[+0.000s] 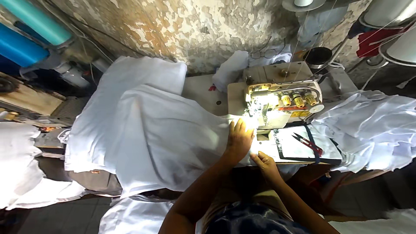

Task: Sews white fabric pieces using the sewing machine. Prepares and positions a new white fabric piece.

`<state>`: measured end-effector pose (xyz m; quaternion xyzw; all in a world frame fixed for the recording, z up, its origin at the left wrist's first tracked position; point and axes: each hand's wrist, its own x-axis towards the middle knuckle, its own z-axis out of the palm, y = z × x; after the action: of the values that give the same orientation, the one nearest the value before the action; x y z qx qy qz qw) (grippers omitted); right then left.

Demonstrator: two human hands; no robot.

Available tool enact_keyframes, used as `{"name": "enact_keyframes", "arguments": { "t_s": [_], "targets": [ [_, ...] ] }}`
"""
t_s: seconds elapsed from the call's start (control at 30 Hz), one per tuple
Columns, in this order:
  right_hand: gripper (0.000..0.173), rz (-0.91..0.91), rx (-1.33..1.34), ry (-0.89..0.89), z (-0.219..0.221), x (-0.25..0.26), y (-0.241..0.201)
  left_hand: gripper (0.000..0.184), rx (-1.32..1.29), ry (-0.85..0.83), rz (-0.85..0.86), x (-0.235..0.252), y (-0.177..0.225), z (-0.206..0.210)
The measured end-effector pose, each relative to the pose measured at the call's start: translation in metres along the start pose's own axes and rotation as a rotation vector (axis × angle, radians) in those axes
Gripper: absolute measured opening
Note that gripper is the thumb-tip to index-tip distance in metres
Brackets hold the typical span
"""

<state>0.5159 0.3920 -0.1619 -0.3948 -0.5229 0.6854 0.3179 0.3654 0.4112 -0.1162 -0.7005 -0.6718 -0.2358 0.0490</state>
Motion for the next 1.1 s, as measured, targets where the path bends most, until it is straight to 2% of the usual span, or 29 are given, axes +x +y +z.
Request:
{"name": "enact_keyframes", "arguments": {
  "t_s": [0.27, 0.4, 0.5, 0.57, 0.63, 0.7, 0.8, 0.9, 0.97, 1.1],
  "targets": [
    [0.021, -0.043, -0.011, 0.084, 0.003, 0.014, -0.009, 0.035, -0.048, -0.031, -0.022, 0.021, -0.005, 0.006],
    [0.023, -0.121, -0.258, 0.118, -0.004, 0.015, -0.002, 0.039, -0.116, -0.076, -0.055, 0.026, -0.004, 0.003],
    [0.028, -0.247, -0.398, 0.139, -0.006, 0.013, -0.001, 0.038, -0.059, -0.114, -0.036, 0.019, -0.008, -0.003],
    [0.024, -0.224, -0.303, 0.138, -0.005, 0.009, -0.006, 0.028, -0.044, -0.021, 0.031, 0.007, -0.013, 0.004],
    [0.02, -0.115, -0.089, 0.148, 0.001, 0.005, -0.01, 0.022, -0.102, 0.053, 0.117, -0.015, -0.018, 0.012],
    [0.024, 0.004, 0.152, 0.115, 0.004, 0.001, -0.01, 0.029, -0.164, 0.029, 0.217, -0.044, -0.021, 0.016],
    [0.028, 0.113, 0.326, 0.115, 0.005, -0.007, -0.014, 0.036, -0.223, 0.035, 0.319, -0.081, -0.021, 0.019],
    [0.027, 0.135, 0.392, 0.055, 0.002, -0.018, -0.012, 0.028, -0.26, 0.128, 0.295, -0.096, -0.017, 0.018],
    [0.032, 0.134, 0.381, 0.021, 0.0, -0.025, -0.012, 0.025, -0.302, 0.183, 0.265, -0.097, -0.013, 0.018],
    [0.024, 0.146, 0.365, 0.078, 0.005, -0.029, -0.017, 0.021, -0.354, 0.216, 0.279, -0.094, -0.014, 0.021]
  ]
}}
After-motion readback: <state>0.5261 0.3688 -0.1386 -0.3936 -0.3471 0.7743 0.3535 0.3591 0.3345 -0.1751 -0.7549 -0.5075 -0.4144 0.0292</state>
